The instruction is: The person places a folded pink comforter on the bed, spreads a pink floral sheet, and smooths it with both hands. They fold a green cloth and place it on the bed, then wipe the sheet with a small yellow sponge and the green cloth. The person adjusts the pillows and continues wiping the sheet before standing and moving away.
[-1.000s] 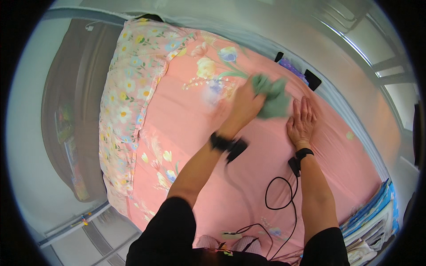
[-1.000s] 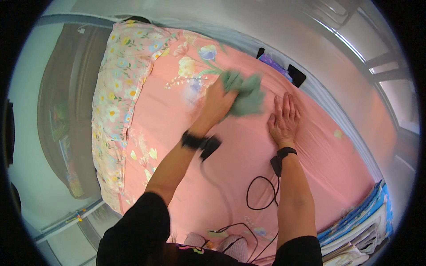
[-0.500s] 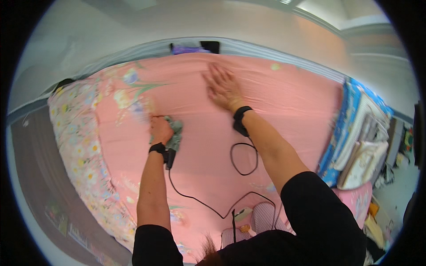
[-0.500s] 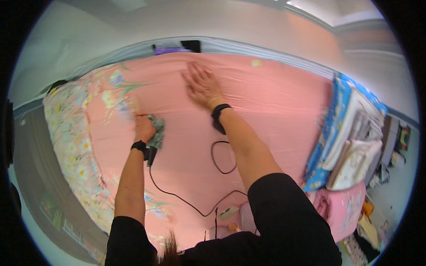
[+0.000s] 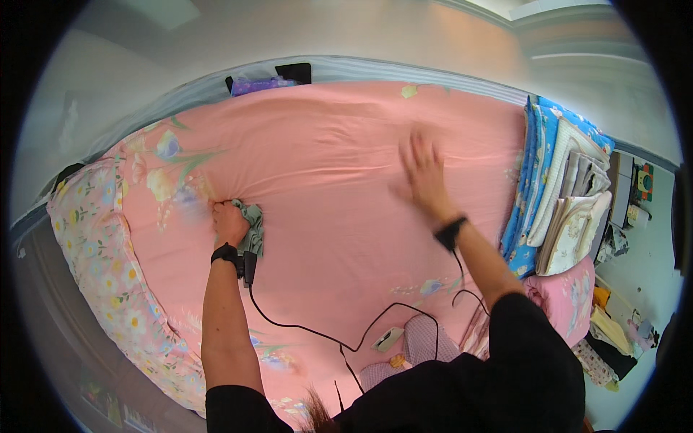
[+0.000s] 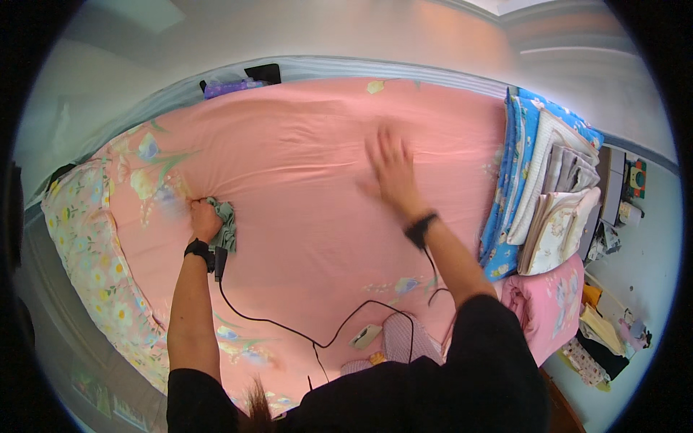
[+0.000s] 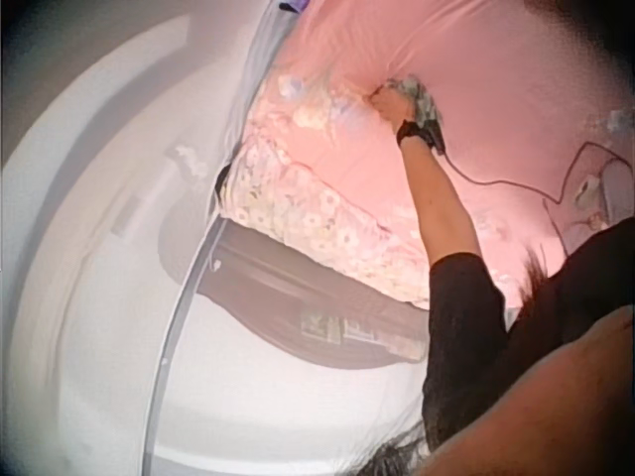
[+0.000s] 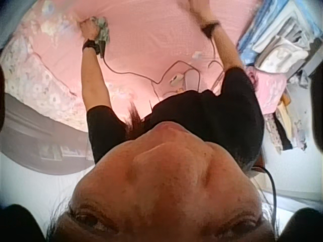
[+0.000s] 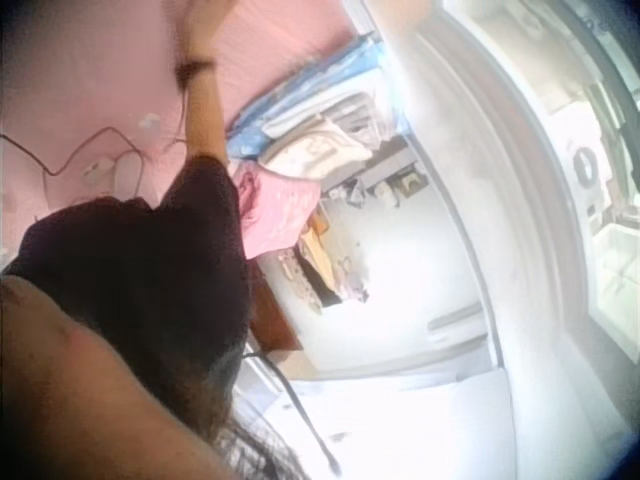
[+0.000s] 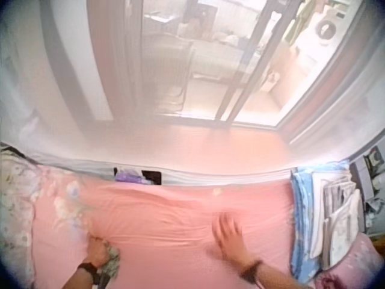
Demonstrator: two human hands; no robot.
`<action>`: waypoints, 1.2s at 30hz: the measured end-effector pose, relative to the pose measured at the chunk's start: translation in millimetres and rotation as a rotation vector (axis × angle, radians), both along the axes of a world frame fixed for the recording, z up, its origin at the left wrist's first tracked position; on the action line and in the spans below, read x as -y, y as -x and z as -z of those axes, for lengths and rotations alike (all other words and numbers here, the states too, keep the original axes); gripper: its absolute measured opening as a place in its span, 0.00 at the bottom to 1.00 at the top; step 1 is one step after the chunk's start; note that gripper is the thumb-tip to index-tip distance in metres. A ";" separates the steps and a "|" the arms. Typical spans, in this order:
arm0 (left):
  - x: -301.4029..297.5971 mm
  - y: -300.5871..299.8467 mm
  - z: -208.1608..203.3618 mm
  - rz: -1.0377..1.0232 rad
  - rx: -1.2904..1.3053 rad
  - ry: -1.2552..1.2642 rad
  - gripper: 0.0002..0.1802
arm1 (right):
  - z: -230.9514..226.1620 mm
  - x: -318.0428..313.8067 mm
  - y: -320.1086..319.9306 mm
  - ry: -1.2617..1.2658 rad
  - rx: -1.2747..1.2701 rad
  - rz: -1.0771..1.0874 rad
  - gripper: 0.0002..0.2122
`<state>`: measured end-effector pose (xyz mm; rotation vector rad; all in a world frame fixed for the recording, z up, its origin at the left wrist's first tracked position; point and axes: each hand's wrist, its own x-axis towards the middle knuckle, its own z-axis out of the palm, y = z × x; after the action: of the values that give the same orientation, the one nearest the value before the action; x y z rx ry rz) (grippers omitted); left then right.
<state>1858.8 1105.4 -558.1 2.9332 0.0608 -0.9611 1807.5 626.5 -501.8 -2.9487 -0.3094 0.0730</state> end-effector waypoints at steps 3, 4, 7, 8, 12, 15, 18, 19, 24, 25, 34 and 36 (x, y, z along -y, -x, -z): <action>-2.6 2.0 5.8 0.113 0.067 -0.036 0.28 | 45.9 22.1 -142.0 0.050 0.160 0.094 0.28; -2.3 1.3 5.6 0.122 0.068 -0.071 0.27 | 49.6 27.5 -179.1 0.021 0.127 0.049 0.25; -0.3 -2.0 0.7 0.022 -0.015 -0.045 0.27 | 21.2 24.8 -223.1 0.144 -0.343 0.246 0.17; 0.9 -3.1 -1.1 -0.038 -0.022 -0.027 0.27 | 5.7 9.3 -212.5 0.003 -0.091 0.211 0.16; 5.2 -3.7 -5.1 -0.012 -0.016 -0.029 0.28 | -43.1 -90.7 -69.0 -0.181 0.348 -0.132 0.19; 5.0 -1.6 -1.8 -0.041 -0.013 -0.040 0.31 | -38.2 -100.2 -32.3 -0.424 -0.134 -0.501 0.17; 0.1 -0.4 2.8 0.021 -0.027 -0.032 0.34 | -7.2 -7.3 -122.0 0.018 0.081 -0.401 0.17; -1.5 -1.2 4.1 0.019 -0.060 -0.038 0.35 | -1.2 38.2 -155.5 0.150 0.070 -0.220 0.17; -4.5 -8.1 2.9 0.041 -0.069 -0.048 0.34 | -23.3 217.9 -77.6 0.284 0.167 0.394 0.18; -3.5 -9.3 1.9 0.024 -0.104 -0.019 0.34 | -31.8 228.6 -13.5 0.241 0.214 0.462 0.19; -13.6 -10.2 11.0 0.089 -0.039 0.020 0.35 | 29.9 17.7 104.7 -0.077 0.164 1.292 0.17; -22.4 -6.9 20.2 0.136 -0.050 0.041 0.36 | 27.5 -69.3 -35.6 -0.312 0.488 0.861 0.17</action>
<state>1865.7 1127.8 -578.2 2.9071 -0.1564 -1.0406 1843.0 695.7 -529.3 -2.4897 0.8156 -0.7269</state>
